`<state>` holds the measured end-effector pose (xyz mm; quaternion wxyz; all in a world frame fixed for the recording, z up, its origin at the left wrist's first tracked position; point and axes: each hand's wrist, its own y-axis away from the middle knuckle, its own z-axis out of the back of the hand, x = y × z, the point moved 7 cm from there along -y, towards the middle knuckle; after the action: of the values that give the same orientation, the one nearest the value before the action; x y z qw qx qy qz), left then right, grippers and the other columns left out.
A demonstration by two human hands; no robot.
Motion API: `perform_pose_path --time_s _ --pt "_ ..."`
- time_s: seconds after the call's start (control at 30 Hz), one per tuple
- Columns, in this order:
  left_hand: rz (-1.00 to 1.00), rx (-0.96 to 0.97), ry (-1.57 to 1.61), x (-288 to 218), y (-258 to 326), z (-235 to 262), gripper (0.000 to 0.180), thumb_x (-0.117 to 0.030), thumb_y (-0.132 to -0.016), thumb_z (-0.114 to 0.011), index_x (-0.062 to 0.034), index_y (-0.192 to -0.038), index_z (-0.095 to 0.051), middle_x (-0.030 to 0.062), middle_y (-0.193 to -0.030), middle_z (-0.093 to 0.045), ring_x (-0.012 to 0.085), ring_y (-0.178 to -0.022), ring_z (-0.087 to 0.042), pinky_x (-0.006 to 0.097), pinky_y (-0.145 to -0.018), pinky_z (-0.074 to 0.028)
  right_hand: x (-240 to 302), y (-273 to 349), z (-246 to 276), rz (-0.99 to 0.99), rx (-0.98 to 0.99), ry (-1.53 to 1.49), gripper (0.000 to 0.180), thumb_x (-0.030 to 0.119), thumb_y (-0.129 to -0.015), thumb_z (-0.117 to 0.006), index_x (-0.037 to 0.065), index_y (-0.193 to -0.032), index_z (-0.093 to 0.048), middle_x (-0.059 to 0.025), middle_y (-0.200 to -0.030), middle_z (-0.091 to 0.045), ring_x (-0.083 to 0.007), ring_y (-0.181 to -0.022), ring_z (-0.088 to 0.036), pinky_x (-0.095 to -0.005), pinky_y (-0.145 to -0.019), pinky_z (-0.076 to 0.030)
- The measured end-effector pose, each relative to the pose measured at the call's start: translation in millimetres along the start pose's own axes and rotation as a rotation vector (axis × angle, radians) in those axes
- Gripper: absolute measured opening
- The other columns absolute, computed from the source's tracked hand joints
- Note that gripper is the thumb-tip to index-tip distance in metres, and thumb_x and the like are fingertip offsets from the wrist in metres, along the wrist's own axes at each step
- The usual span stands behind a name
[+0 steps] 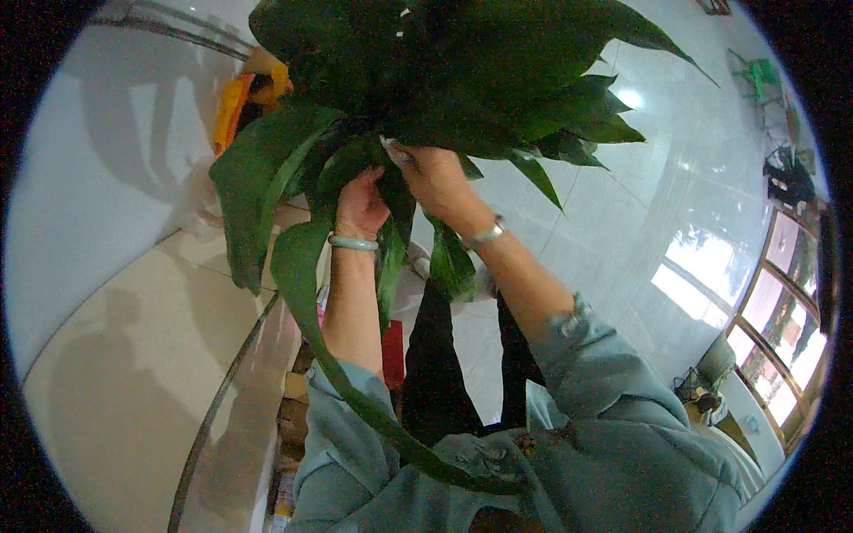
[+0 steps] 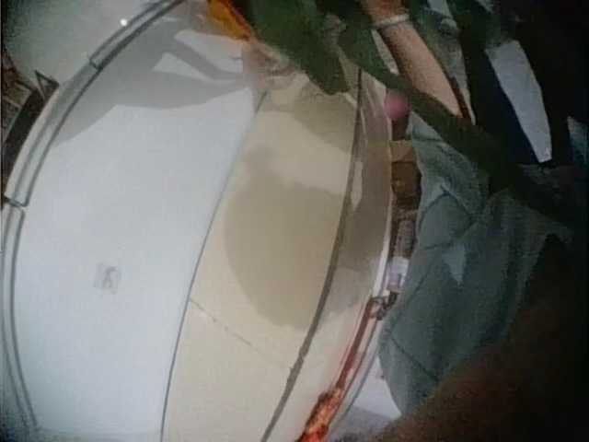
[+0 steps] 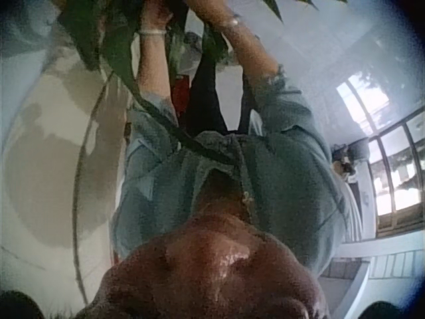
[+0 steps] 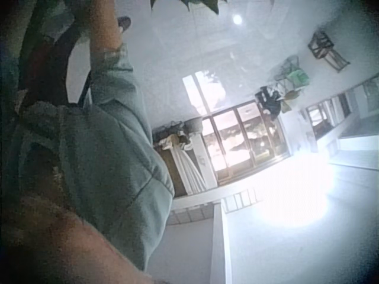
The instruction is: The person wipes the leaves of a potted plant using a wet cloth. They repeatedly dip the cloth into a metal bowl of water and wipe individual leaves, moving around the plant to reach different sides.
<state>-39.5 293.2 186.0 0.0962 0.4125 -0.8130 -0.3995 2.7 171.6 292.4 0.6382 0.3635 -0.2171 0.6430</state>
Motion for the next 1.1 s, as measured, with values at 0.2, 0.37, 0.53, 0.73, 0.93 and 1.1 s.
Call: perform_pose_path --time_s 0.2,0.37,0.53,0.73,0.93,1.1 --pt "0.060 0.184 0.025 1.2 -6.6 -2.0 0.026 -0.013 -0.091 -0.057 -0.0009 -0.115 -0.057 0.0110 -0.107 -0.064 0.0265 -0.105 -0.059 0.042 -0.090 -0.048 6.8 41.8 -34.7 0.096 0.164 -0.017 0.024 0.010 -0.083 -0.055 0.003 -0.103 -0.066 -0.0243 -0.085 -0.064 -0.0428 -0.075 -0.061 -0.0470 -0.065 -0.050" --pt "-0.038 0.143 -0.083 -6.2 -1.9 10.2 0.037 -0.019 -0.091 -0.059 0.0038 -0.120 -0.054 0.0148 -0.105 -0.064 0.0277 -0.097 -0.061 0.041 -0.081 -0.051 10.7 55.6 -10.6 -0.102 0.281 -0.401 0.024 0.004 -0.083 -0.055 -0.002 -0.104 -0.066 -0.0173 -0.090 -0.068 -0.0273 -0.080 -0.066 -0.0368 -0.072 -0.052" --pt "-0.024 0.350 -0.060 -2.6 11.3 -21.6 0.035 -0.022 -0.091 -0.057 0.0025 -0.116 -0.058 0.0127 -0.103 -0.066 0.0248 -0.091 -0.064 0.037 -0.079 -0.053 -2.4 34.4 -9.0 -0.469 0.189 -1.127 0.026 0.002 -0.084 -0.057 -0.002 -0.108 -0.064 -0.0089 -0.094 -0.068 -0.0155 -0.086 -0.063 -0.0288 -0.077 -0.050" --pt "0.020 0.224 0.038 0.9 2.9 -17.6 0.026 -0.019 -0.092 -0.049 -0.0028 -0.107 -0.063 0.0097 -0.102 -0.067 0.0228 -0.092 -0.064 0.034 -0.081 -0.053 -0.7 17.2 -17.9 -0.305 0.106 -0.432 0.025 0.005 -0.081 -0.059 -0.002 -0.103 -0.065 -0.0173 -0.096 -0.068 -0.0270 -0.087 -0.066 -0.0344 -0.076 -0.051" --pt "-0.012 0.353 0.113 0.9 -5.8 -10.1 0.020 -0.019 -0.095 -0.049 -0.0048 -0.098 -0.062 0.0083 -0.096 -0.065 0.0220 -0.088 -0.062 0.035 -0.078 -0.051 23.4 17.3 -9.2 0.030 -0.107 -0.188 0.021 0.016 -0.081 -0.060 0.005 -0.098 -0.067 -0.0215 -0.083 -0.065 -0.0414 -0.077 -0.063 -0.0456 -0.067 -0.052" --pt "-0.046 0.253 0.104 1.1 -4.9 -6.7 0.023 -0.017 -0.091 -0.056 -0.0038 -0.109 -0.060 0.0087 -0.107 -0.063 0.0225 -0.096 -0.059 0.037 -0.085 -0.049 12.8 5.6 -23.6 -0.025 0.016 -0.042 0.024 0.008 -0.080 -0.060 0.000 -0.102 -0.063 -0.0217 -0.090 -0.063 -0.0371 -0.081 -0.064 -0.0415 -0.072 -0.051"
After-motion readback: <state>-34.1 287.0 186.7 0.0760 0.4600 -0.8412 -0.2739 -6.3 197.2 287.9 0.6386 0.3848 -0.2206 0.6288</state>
